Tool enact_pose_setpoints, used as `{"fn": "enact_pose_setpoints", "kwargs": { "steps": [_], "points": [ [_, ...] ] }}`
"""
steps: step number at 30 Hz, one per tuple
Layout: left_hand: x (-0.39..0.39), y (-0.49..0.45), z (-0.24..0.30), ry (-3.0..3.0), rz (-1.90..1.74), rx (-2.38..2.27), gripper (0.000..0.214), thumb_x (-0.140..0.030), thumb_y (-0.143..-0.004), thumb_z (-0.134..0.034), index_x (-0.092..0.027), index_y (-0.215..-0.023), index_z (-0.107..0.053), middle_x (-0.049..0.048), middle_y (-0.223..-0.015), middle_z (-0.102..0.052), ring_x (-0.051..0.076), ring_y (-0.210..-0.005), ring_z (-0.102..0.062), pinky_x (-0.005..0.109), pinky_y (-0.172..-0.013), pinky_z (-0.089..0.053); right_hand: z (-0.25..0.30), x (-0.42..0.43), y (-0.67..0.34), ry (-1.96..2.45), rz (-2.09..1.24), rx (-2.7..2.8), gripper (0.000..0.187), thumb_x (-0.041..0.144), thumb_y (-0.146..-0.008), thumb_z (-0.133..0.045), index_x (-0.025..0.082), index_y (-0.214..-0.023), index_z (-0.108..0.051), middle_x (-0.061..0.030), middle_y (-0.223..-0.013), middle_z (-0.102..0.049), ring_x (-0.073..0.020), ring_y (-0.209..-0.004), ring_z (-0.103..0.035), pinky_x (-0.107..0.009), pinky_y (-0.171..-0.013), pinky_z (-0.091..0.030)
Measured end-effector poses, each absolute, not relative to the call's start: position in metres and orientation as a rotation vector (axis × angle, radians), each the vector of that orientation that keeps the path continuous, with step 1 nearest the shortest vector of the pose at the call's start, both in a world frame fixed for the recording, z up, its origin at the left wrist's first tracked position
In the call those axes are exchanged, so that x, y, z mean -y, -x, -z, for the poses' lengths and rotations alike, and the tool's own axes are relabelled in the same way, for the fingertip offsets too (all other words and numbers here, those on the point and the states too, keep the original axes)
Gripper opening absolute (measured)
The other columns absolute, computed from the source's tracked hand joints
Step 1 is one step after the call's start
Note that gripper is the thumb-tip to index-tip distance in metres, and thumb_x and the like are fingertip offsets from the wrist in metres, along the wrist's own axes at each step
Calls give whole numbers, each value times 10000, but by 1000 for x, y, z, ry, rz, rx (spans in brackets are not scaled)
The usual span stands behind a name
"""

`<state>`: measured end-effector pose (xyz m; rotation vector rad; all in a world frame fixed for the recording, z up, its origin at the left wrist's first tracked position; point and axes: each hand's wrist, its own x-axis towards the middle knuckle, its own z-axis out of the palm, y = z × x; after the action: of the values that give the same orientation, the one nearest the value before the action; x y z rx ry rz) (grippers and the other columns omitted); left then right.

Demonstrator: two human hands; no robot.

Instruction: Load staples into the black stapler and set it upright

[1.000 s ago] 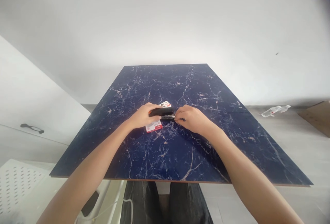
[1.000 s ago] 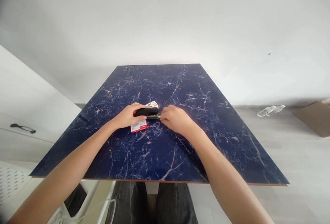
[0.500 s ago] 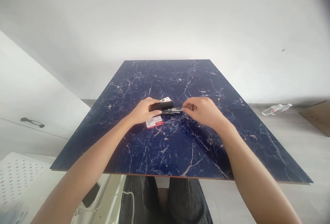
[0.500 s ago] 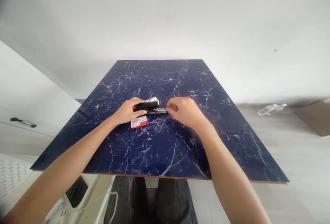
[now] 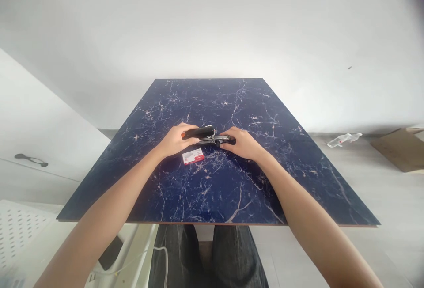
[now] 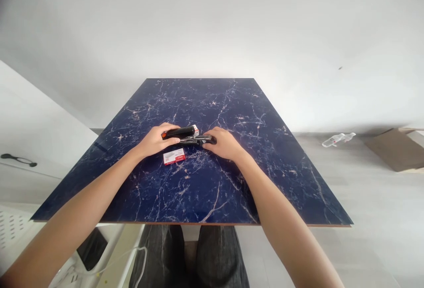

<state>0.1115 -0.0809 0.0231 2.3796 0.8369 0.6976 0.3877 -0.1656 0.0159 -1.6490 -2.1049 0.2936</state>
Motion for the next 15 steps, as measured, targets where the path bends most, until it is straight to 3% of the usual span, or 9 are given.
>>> {"fn": "enact_pose_setpoints", "kwargs": {
  "steps": [4,9,12,15],
  "points": [
    [77,-107,-25,-2347,-738,-853,455,-490,-874,-647,-221,-1241,-665,94,-1215,-651,294,-1090,-601,409,-917,-478,-9,161,-373,1763,-121,2023,294,471,-883,-650,217,-1020,-702,-71,-992,-646,-215,-849,-610,-329,-753,-461],
    [74,-104,-23,-2296,-779,-877,443,-481,-865,-654,-210,-1215,-671,91,-1187,-658,277,-1040,-623,397,-894,-491,-6,154,-370,1815,20,2021,186,339,-943,-569,196,-883,-672,-95,-958,-647,-234,-898,-606,-332,-765,-458],
    [76,-107,-20,-2306,-764,-853,446,-487,-861,-664,-215,-1215,-676,92,-1181,-656,278,-1053,-614,399,-891,-495,-9,154,-391,1771,-59,1877,159,320,-942,-557,199,-979,-654,-103,-1042,-676,-234,-921,-635,-355,-821,-478],
    [82,-112,-17,-2341,-744,-823,438,-485,-857,-683,-219,-1204,-687,97,-1192,-644,283,-1097,-592,414,-926,-482,-11,153,-413,1712,-320,1616,191,391,-914,-593,218,-987,-623,-65,-920,-715,-213,-815,-671,-377,-816,-516]
  ]
}}
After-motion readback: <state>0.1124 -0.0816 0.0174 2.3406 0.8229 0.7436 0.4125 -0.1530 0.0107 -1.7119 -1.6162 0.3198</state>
